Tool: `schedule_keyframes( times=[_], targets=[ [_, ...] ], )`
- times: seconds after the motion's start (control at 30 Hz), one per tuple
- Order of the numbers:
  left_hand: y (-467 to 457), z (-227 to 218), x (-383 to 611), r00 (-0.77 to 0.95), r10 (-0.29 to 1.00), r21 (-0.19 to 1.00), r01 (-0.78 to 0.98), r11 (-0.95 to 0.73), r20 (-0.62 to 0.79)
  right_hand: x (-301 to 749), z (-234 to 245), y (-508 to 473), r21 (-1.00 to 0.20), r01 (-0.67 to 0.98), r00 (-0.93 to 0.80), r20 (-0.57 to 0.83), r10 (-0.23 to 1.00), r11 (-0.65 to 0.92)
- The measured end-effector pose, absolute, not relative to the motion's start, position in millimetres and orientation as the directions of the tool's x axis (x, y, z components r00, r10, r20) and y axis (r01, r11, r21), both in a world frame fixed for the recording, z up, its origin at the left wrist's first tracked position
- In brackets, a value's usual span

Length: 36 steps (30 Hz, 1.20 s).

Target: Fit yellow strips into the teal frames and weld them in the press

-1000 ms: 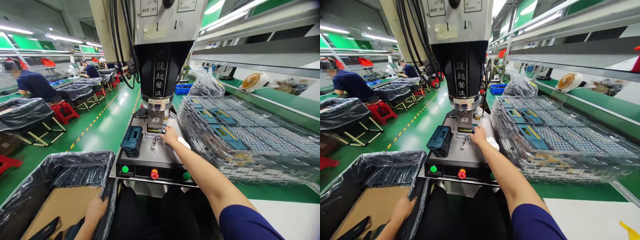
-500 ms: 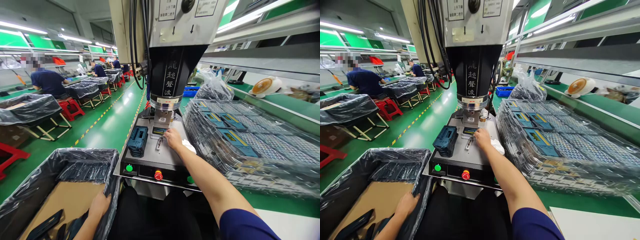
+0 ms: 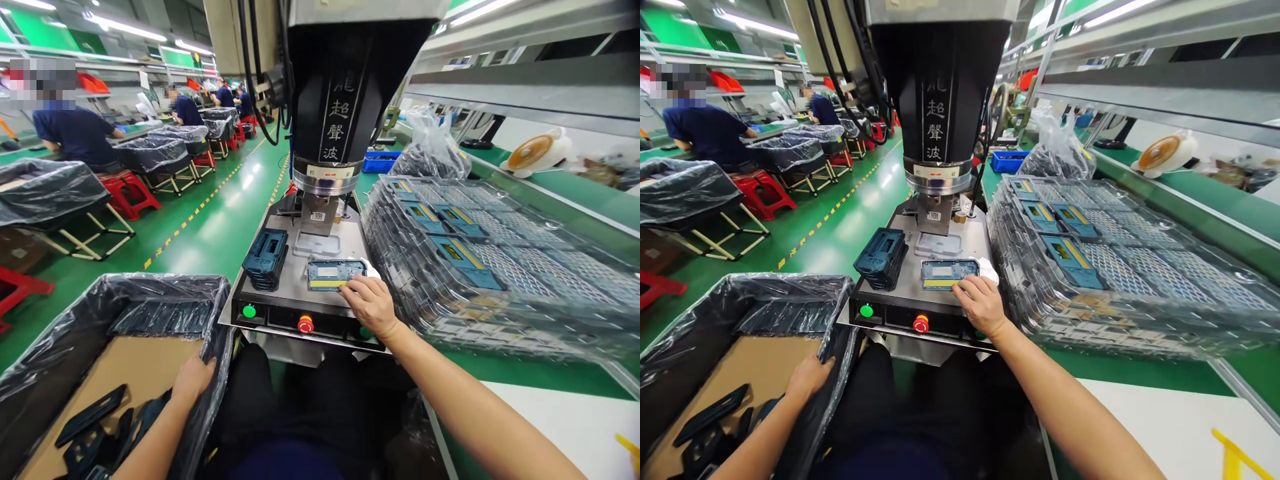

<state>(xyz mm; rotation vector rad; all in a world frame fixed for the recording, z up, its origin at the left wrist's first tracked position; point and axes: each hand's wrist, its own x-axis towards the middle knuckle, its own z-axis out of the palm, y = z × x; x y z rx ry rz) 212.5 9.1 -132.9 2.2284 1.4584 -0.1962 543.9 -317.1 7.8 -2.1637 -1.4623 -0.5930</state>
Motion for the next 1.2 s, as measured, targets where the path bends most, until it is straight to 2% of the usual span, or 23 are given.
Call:
schedule_keyframes(
  times=[0.1,0.13,0.2,0.27,0.33,0.37,0.4,0.47,0.5,0.57,0.63,0.7,0.77,0.93,1.1,1.2],
  targets=[
    [6,-129,211,0.438,0.814,0.262,0.896,-0.359,-0.381,531,14,-329,-0.175,0.926,0.372,0.584,0.721,-0.335],
    [2,-126,211,0.459,0.83,0.271,0.883,-0.384,-0.317,525,17,-331,-0.198,0.924,0.378,0.6,0.705,-0.327],
    [-11,-113,214,0.524,0.846,0.333,0.818,-0.469,-0.098,510,23,-332,-0.303,0.907,0.42,0.628,0.655,-0.291],
    [-34,-91,221,0.584,0.804,0.445,0.695,-0.565,0.109,491,26,-330,-0.521,0.819,0.542,0.562,0.625,-0.242],
    [-63,-62,233,0.64,0.751,0.613,0.531,-0.585,0.162,470,25,-327,-0.805,0.559,0.677,0.307,0.669,-0.197],
    [-77,-47,241,0.644,0.746,0.707,0.447,-0.548,0.171,460,22,-326,-0.916,0.355,0.692,0.125,0.711,-0.185],
    [-90,-33,251,0.655,0.739,0.806,0.349,-0.478,0.155,450,18,-324,-0.974,0.128,0.653,-0.057,0.755,-0.184],
    [-110,-11,269,0.716,0.697,0.959,0.186,-0.214,0.017,434,7,-322,-0.938,-0.274,0.479,-0.324,0.816,-0.211],
    [-117,-4,277,0.761,0.645,0.983,0.164,-0.079,-0.075,428,1,-321,-0.88,-0.415,0.396,-0.402,0.826,-0.23],
    [-127,1,288,0.834,0.473,0.959,0.248,0.136,-0.282,418,-12,-319,-0.768,-0.587,0.299,-0.5,0.812,-0.257],
    [-134,-1,292,0.839,0.335,0.899,0.361,0.248,-0.429,413,-23,-318,-0.683,-0.687,0.276,-0.562,0.78,-0.249],
    [-139,-5,291,0.804,0.299,0.848,0.425,0.316,-0.514,410,-32,-319,-0.628,-0.748,0.28,-0.591,0.757,-0.213],
    [-142,-9,290,0.758,0.32,0.812,0.454,0.366,-0.568,410,-38,-320,-0.608,-0.772,0.291,-0.595,0.75,-0.183],
    [-146,-9,291,0.698,0.354,0.772,0.477,0.42,-0.623,413,-44,-322,-0.64,-0.75,0.335,-0.586,0.738,-0.168],
    [-147,-9,292,0.693,0.359,0.77,0.471,0.431,-0.625,414,-47,-323,-0.768,-0.611,0.424,-0.523,0.739,-0.193],
    [-149,-11,291,0.74,0.331,0.803,0.473,0.364,-0.586,413,-50,-323,-0.848,-0.487,0.509,-0.47,0.721,-0.209]
  ],
)
